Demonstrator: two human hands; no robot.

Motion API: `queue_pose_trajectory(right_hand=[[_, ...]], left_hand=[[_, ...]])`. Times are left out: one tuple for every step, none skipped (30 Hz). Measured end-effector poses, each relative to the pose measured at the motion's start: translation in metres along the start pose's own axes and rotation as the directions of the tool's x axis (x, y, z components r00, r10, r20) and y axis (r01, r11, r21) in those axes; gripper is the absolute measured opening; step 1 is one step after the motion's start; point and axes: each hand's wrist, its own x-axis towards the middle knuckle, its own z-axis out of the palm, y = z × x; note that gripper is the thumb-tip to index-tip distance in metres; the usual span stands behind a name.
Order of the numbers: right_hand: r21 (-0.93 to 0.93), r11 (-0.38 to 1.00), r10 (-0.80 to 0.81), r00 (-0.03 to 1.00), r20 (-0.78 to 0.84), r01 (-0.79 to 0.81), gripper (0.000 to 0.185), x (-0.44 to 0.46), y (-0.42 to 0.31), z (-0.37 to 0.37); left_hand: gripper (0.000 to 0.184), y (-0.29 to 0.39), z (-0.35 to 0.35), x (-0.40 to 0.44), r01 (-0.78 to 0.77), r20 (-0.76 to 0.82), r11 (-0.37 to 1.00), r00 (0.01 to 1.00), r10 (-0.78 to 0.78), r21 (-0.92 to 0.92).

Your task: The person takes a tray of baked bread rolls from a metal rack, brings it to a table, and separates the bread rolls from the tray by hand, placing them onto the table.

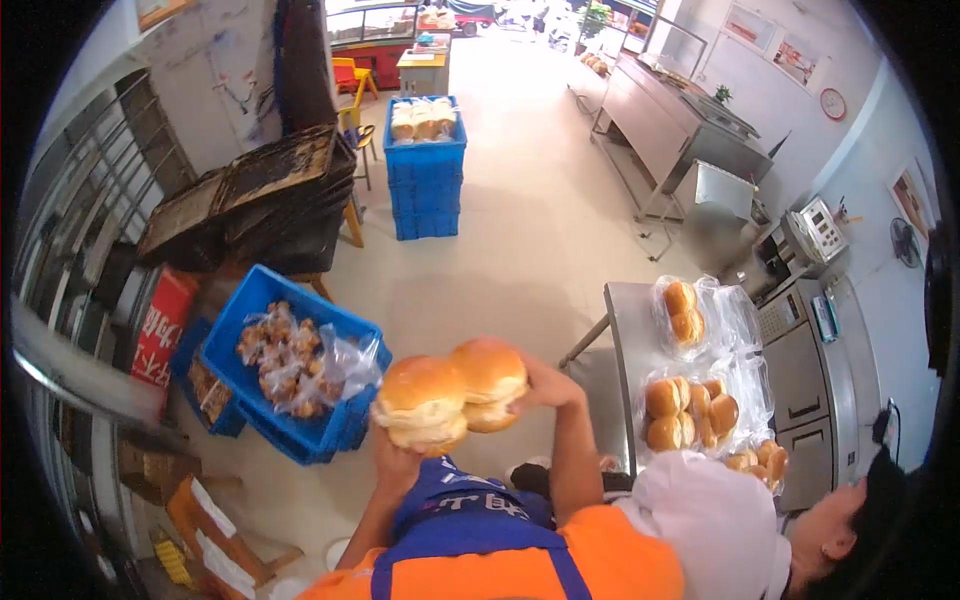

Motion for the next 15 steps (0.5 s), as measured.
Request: queue_pose_trajectory(right_hand=[[0.008,1.000,0.022,0.996,-0.091,-0.021,0.118,-0.009,-0.002,-0.013],[0.014,0.999,0.043,0.982,-0.184,-0.041,0.118,-0.016,-0.009,-0.025],[0.012,0.999,0.040,0.967,-0.251,-0.039,0.118,-0.023,-0.013,-0.039],[0.017,0.999,0.039,0.947,-0.318,-0.036,0.118,-0.029,-0.015,-0.051],[0.024,0.999,0.034,0.923,-0.383,-0.027,0.118,-0.033,-0.016,-0.060],[0.062,0.998,0.054,0.873,-0.485,-0.027,0.118,-0.040,-0.015,-0.067],[0.094,0.995,0.076,0.814,-0.576,-0.026,0.118,-0.048,-0.016,-0.074],[0.131,0.991,0.108,0.745,-0.659,-0.029,0.119,-0.059,-0.019,-0.079],[0.158,0.987,0.135,0.667,-0.733,-0.026,0.120,-0.069,-0.025,-0.080],[0.183,0.983,0.156,0.582,-0.798,-0.012,0.121,-0.077,-0.026,-0.081],[0.186,0.982,0.153,0.514,-0.844,0.014,0.122,-0.098,-0.008,-0.088],[0.187,0.982,0.151,0.445,-0.883,0.038,0.123,-0.120,0.009,-0.095],[0.156,0.986,0.123,0.379,-0.917,0.059,0.123,-0.136,0.014,-0.095],[0.127,0.989,0.098,0.306,-0.947,0.079,0.124,-0.145,0.013,-0.094],[0.127,0.983,0.091,0.243,-0.966,0.135,0.125,-0.144,0.002,-0.094]], left_hand=[[0.113,-0.001,0.011,0.030,-0.001,0.106,1.000,0.994,-0.001,0.017],[0.113,-0.005,0.024,0.057,-0.006,0.213,1.000,0.977,0.000,0.030],[0.111,-0.012,0.040,0.080,0.008,0.248,1.000,0.969,-0.002,-0.023],[0.109,-0.021,0.058,0.102,0.028,0.286,0.997,0.958,-0.006,-0.071],[0.107,-0.030,0.073,0.125,0.048,0.325,0.993,0.946,-0.009,-0.111],[0.104,-0.043,0.088,0.148,0.046,0.408,0.992,0.913,0.005,-0.115],[0.101,-0.060,0.107,0.172,0.041,0.483,0.991,0.875,0.024,-0.124],[0.099,-0.074,0.129,0.188,0.046,0.552,0.990,0.833,0.037,-0.135],[0.095,-0.083,0.152,0.199,0.126,0.613,0.982,0.790,-0.012,-0.143],[0.091,-0.090,0.175,0.212,0.198,0.673,0.970,0.738,-0.054,-0.139],[0.088,-0.097,0.197,0.222,0.266,0.730,0.956,0.677,-0.094,-0.124],[0.085,-0.103,0.221,0.227,0.236,0.759,0.967,0.647,-0.080,-0.100],[0.082,-0.110,0.246,0.233,0.197,0.786,0.977,0.616,-0.060,-0.080],[0.080,-0.113,0.269,0.239,0.159,0.815,0.985,0.578,-0.044,-0.060],[0.079,-0.113,0.290,0.248,0.123,0.828,0.992,0.559,-0.037,-0.038]])
